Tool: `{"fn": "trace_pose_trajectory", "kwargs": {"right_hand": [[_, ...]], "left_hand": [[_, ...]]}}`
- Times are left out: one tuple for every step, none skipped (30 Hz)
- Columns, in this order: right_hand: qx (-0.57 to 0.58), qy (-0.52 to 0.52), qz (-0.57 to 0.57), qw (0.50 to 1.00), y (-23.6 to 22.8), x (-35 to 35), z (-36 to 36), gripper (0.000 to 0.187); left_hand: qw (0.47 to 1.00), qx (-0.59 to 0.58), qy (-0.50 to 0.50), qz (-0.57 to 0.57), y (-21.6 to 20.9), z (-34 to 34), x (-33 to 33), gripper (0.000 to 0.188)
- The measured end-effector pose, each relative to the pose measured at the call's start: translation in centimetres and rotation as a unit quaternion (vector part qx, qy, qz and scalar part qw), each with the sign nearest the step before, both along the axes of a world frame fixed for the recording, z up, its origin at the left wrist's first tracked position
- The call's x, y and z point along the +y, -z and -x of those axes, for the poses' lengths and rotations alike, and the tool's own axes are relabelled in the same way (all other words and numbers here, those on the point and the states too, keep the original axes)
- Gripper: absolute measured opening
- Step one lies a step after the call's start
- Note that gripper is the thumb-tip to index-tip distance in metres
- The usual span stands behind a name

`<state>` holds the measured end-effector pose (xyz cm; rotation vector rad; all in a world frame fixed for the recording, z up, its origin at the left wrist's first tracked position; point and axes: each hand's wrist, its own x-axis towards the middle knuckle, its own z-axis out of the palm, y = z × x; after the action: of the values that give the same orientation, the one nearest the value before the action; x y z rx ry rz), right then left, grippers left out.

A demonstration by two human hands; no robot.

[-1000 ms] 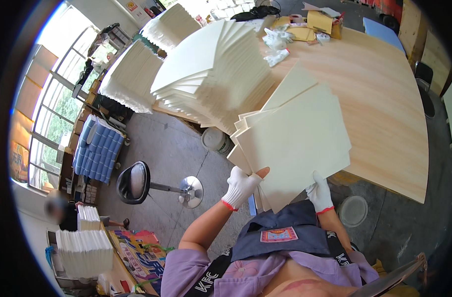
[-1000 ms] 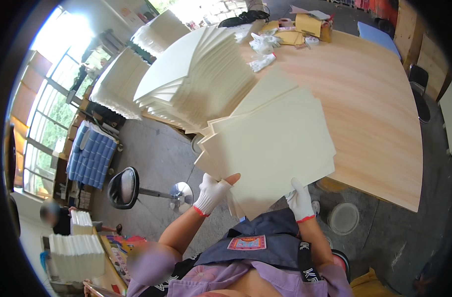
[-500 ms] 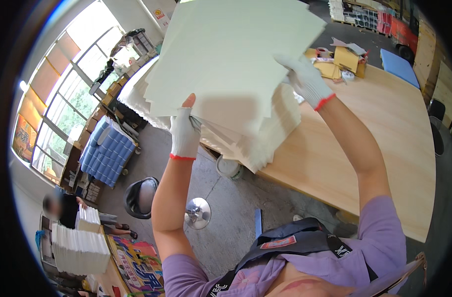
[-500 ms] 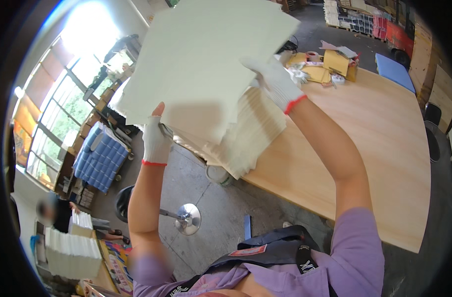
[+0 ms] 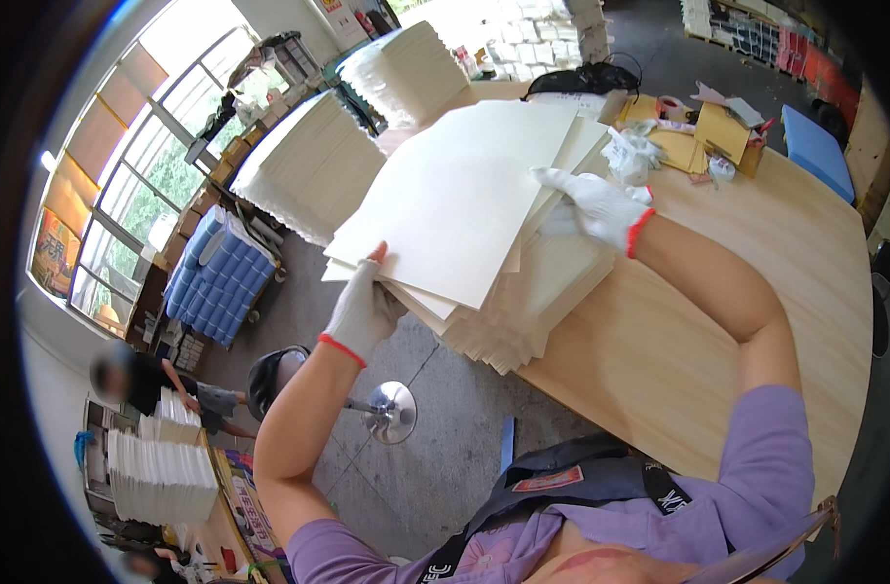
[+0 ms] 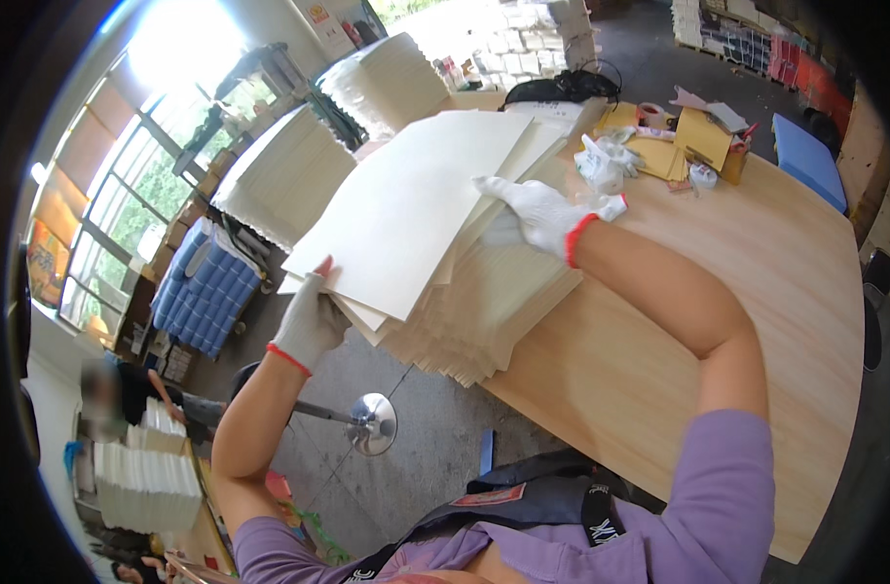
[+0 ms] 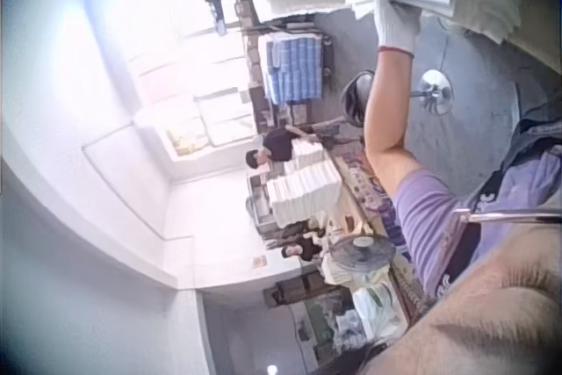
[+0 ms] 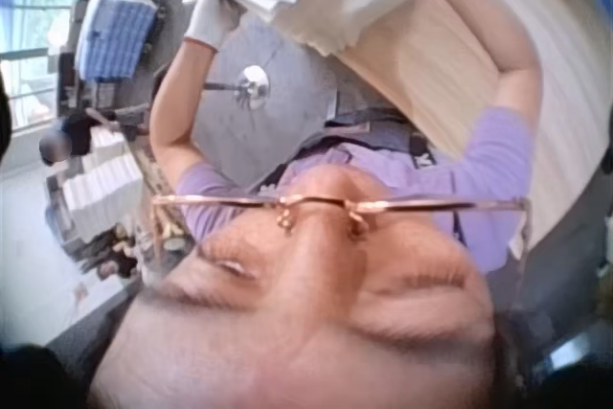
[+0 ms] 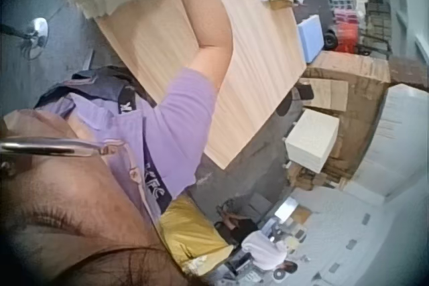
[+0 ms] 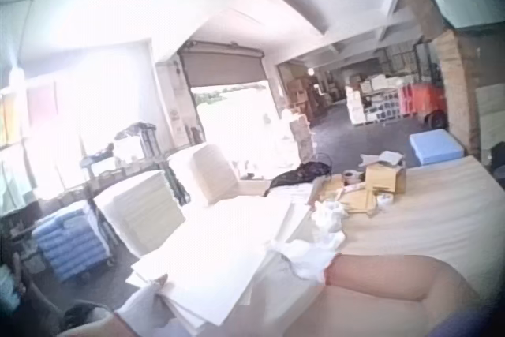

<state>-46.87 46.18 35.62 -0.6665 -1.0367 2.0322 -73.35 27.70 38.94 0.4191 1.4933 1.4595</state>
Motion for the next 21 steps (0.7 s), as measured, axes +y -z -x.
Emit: {"fn": "trace_pose_trajectory", "kwargs": {"right_hand": [[-0.094,-0.049,0.002,0.994,-0.2,0.2,-1.3,0.035],[-0.191,-0.094,0.005,0.977,0.1,0.9,-3.8,0.035],[-0.228,-0.154,-0.035,0.961,-0.8,0.1,-4.8,0.036],[-0.285,-0.188,-0.060,0.938,-0.3,0.2,-7.0,0.038],[-0.284,-0.232,-0.131,0.921,-1.1,-1.4,-7.6,0.040],[-0.282,-0.204,-0.233,0.908,-2.8,-3.3,-8.1,0.038],[-0.285,-0.156,-0.318,0.891,-4.1,-5.0,-10.3,0.036],[-0.257,-0.105,-0.354,0.893,-4.9,-6.1,-13.4,0.035],[-0.223,-0.061,-0.389,0.892,-4.6,-7.4,-15.6,0.035],[-0.174,-0.038,-0.430,0.885,-4.1,-7.9,-16.5,0.032],[-0.122,-0.028,-0.472,0.873,-3.7,-8.5,-17.0,0.029],[-0.086,-0.012,-0.511,0.855,-4.6,-9.6,-18.0,0.026],[-0.055,-0.004,-0.537,0.842,-4.3,-10.4,-18.3,0.024],[-0.022,-0.005,-0.562,0.827,-3.8,-10.9,-18.3,0.021],[0.021,-0.018,-0.586,0.810,-3.8,-11.3,-17.8,0.019],[0.041,-0.021,-0.602,0.797,-3.8,-11.7,-17.6,0.016],[0.060,-0.024,-0.612,0.788,-3.1,-11.9,-17.3,0.014],[0.060,-0.016,-0.622,0.780,-2.9,-12.6,-17.4,0.013],[0.070,-0.014,-0.630,0.773,-2.4,-13.1,-17.1,0.011],[0.078,-0.017,-0.635,0.768,-2.1,-13.1,-16.6,0.011],[0.093,-0.022,-0.638,0.764,-2.2,-13.1,-16.0,0.011]], "left_hand": [[0.999,0.017,0.028,0.029,-0.4,0.2,-0.4,0.059],[0.998,0.022,0.049,0.044,-0.8,0.0,-1.1,0.062],[0.906,-0.272,0.321,-0.050,1.3,8.8,-4.3,0.057],[0.976,0.091,0.119,0.155,-1.5,4.8,-5.4,0.050],[0.943,0.202,0.176,0.199,-2.4,7.0,-9.1,0.044],[0.910,0.300,0.173,0.228,-4.1,5.4,-11.7,0.040],[0.875,0.407,0.220,0.144,-3.9,4.2,-12.1,0.036],[0.860,0.455,0.223,0.064,-3.9,2.2,-10.8,0.035],[0.841,0.497,0.214,-0.011,-3.9,-0.1,-10.2,0.033],[0.862,0.472,0.163,-0.088,-3.3,-2.3,-11.7,0.030],[0.871,0.451,0.100,-0.169,-2.7,-4.2,-13.0,0.028],[0.859,0.434,0.167,-0.214,-3.4,-6.0,-13.0,0.026],[0.842,0.412,0.232,-0.259,-3.5,-7.4,-12.3,0.025],[0.818,0.395,0.288,-0.303,-3.7,-8.6,-11.6,0.026],[0.789,0.391,0.327,-0.344,-5.1,-10.0,-11.7,0.027],[0.751,0.374,0.378,-0.392,-5.9,-10.7,-10.5,0.029],[0.709,0.359,0.425,-0.433,-6.5,-11.0,-9.5,0.032],[0.657,0.329,0.479,-0.481,-7.1,-10.8,-8.2,0.035],[0.635,0.339,0.502,-0.479,-7.8,-10.6,-7.5,0.035],[0.614,0.349,0.524,-0.476,-8.3,-10.3,-6.8,0.035],[0.600,0.363,0.526,-0.481,-8.4,-10.0,-7.1,0.035]]}}
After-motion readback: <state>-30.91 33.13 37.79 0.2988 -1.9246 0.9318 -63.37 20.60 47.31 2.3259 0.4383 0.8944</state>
